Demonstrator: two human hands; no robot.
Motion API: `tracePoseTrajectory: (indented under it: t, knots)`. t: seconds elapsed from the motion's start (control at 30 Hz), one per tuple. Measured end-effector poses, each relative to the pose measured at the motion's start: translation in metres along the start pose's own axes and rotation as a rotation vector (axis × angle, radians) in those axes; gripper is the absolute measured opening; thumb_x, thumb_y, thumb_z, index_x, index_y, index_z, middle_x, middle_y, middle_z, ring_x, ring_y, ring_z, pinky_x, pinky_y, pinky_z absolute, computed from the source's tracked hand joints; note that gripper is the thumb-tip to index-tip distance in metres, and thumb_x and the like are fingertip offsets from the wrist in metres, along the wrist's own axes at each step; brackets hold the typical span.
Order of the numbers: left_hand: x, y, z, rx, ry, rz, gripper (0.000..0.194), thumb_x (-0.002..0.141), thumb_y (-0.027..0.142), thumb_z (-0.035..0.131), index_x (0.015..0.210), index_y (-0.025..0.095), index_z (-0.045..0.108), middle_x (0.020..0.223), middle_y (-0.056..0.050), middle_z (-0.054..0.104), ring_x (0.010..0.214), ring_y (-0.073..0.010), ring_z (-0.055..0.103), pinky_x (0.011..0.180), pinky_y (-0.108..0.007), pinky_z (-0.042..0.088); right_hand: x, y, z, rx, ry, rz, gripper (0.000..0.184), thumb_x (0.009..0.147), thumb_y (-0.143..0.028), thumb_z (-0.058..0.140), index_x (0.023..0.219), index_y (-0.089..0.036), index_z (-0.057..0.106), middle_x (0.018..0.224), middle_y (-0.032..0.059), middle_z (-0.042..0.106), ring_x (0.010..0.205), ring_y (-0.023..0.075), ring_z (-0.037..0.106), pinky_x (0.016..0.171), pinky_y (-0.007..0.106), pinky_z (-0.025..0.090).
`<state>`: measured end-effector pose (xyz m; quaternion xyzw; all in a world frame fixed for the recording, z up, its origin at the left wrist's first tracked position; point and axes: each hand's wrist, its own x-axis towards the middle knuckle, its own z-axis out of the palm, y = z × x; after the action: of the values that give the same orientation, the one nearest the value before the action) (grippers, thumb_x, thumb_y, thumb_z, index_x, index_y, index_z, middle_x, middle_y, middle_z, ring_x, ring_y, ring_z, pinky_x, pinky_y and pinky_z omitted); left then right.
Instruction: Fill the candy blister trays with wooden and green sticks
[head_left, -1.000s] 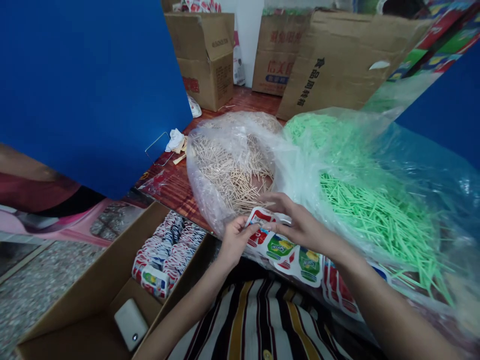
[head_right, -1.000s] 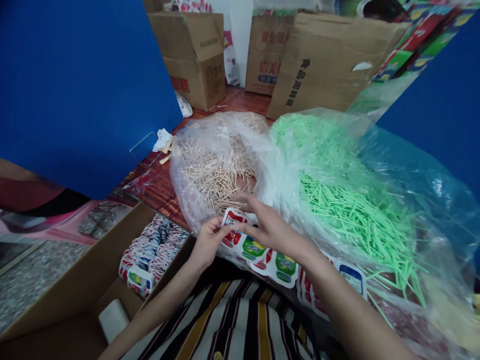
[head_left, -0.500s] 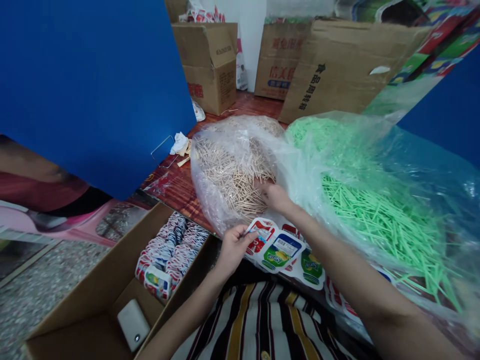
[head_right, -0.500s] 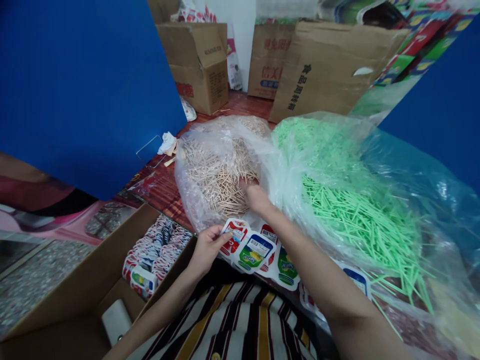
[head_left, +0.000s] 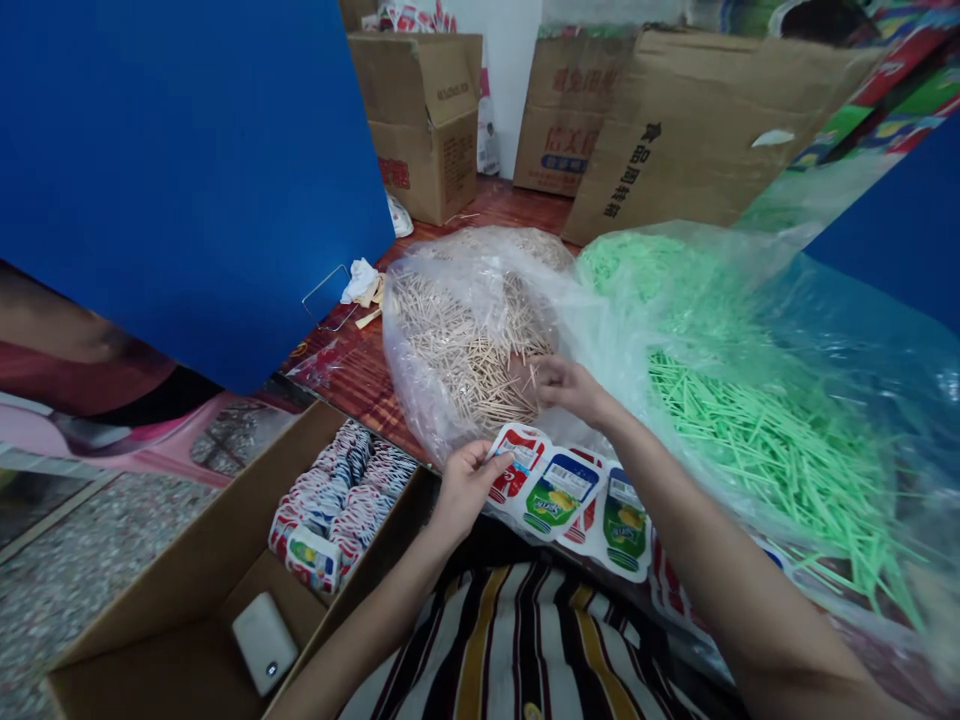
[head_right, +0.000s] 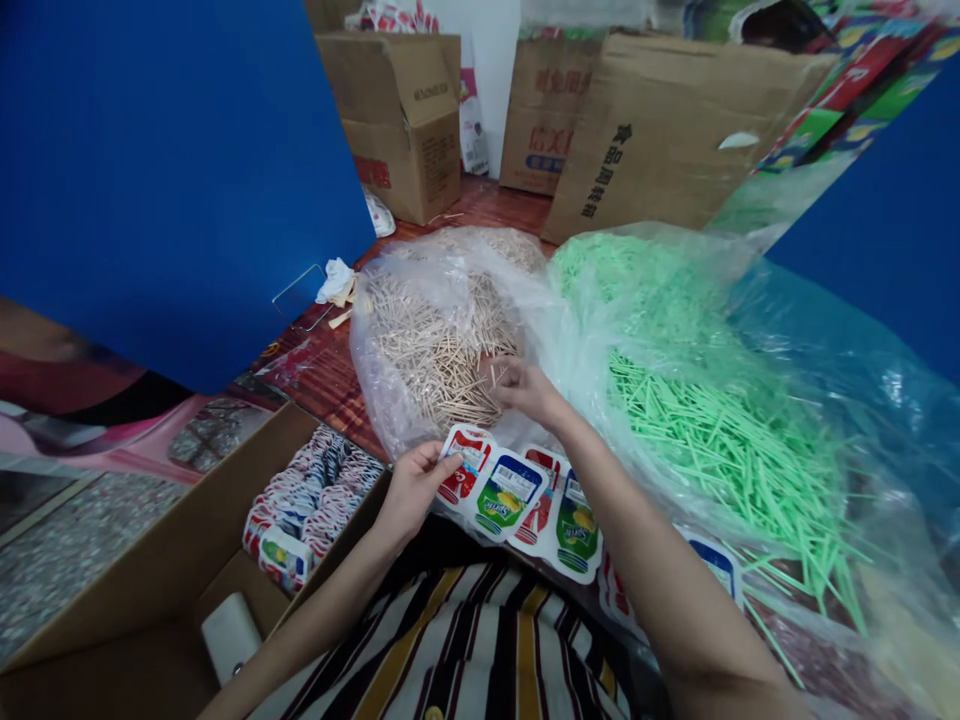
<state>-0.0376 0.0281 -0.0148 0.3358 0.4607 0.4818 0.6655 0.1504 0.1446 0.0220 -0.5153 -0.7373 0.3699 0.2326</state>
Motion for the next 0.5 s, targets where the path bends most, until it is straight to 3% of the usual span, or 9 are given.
tracePoseTrajectory:
  t: [0.07, 0.13, 0.27, 0.5]
  knots:
    - [0.001, 0.001, 0.002, -0.003, -0.009, 0.005, 0.024, 0.068, 0.033, 0.075, 0.073, 0.013, 0.065, 0.064, 0.000, 0.069, 0.052, -0.0098, 0.058, 0.054, -0.021, 0.047, -0.017, -0.013, -0.004, 0.372, 0.034, -0.088, 0.061, 0.076, -0.022, 0.060, 0.134, -0.017, 0.041, 0.068, -0.0041, 0.057, 0.060, 0.0120, 0.058, 0.062, 0.027, 0.051]
    - [0.001, 0.002, 0.003, -0.002, -0.026, 0.007, 0.023, 0.068, 0.033, 0.075, 0.072, 0.013, 0.065, 0.064, 0.000, 0.069, 0.053, -0.0096, 0.058, 0.054, -0.021, 0.047, -0.034, -0.027, -0.005, 0.600, 0.103, -0.156, 0.057, 0.077, -0.024, 0.065, 0.131, -0.022, 0.046, 0.074, -0.0034, 0.059, 0.064, 0.0119, 0.060, 0.065, 0.028, 0.052]
    - [-0.001, 0.002, 0.007, -0.001, -0.049, -0.008, 0.023, 0.068, 0.033, 0.075, 0.074, 0.012, 0.065, 0.066, -0.001, 0.069, 0.054, -0.0105, 0.059, 0.055, -0.022, 0.047, -0.061, -0.049, 0.001, 0.622, 0.219, -0.232, 0.044, 0.077, -0.025, 0.069, 0.119, -0.023, 0.054, 0.074, -0.0026, 0.061, 0.068, 0.0119, 0.062, 0.067, 0.027, 0.050]
    - [-0.002, 0.000, 0.011, 0.008, -0.092, -0.021, 0.025, 0.069, 0.035, 0.074, 0.078, 0.013, 0.066, 0.069, -0.001, 0.070, 0.056, -0.0118, 0.060, 0.057, -0.024, 0.048, -0.077, -0.049, 0.008, 0.551, 0.184, -0.228, 0.035, 0.075, -0.033, 0.072, 0.102, -0.021, 0.051, 0.077, -0.0006, 0.065, 0.071, 0.0135, 0.063, 0.070, 0.029, 0.052]
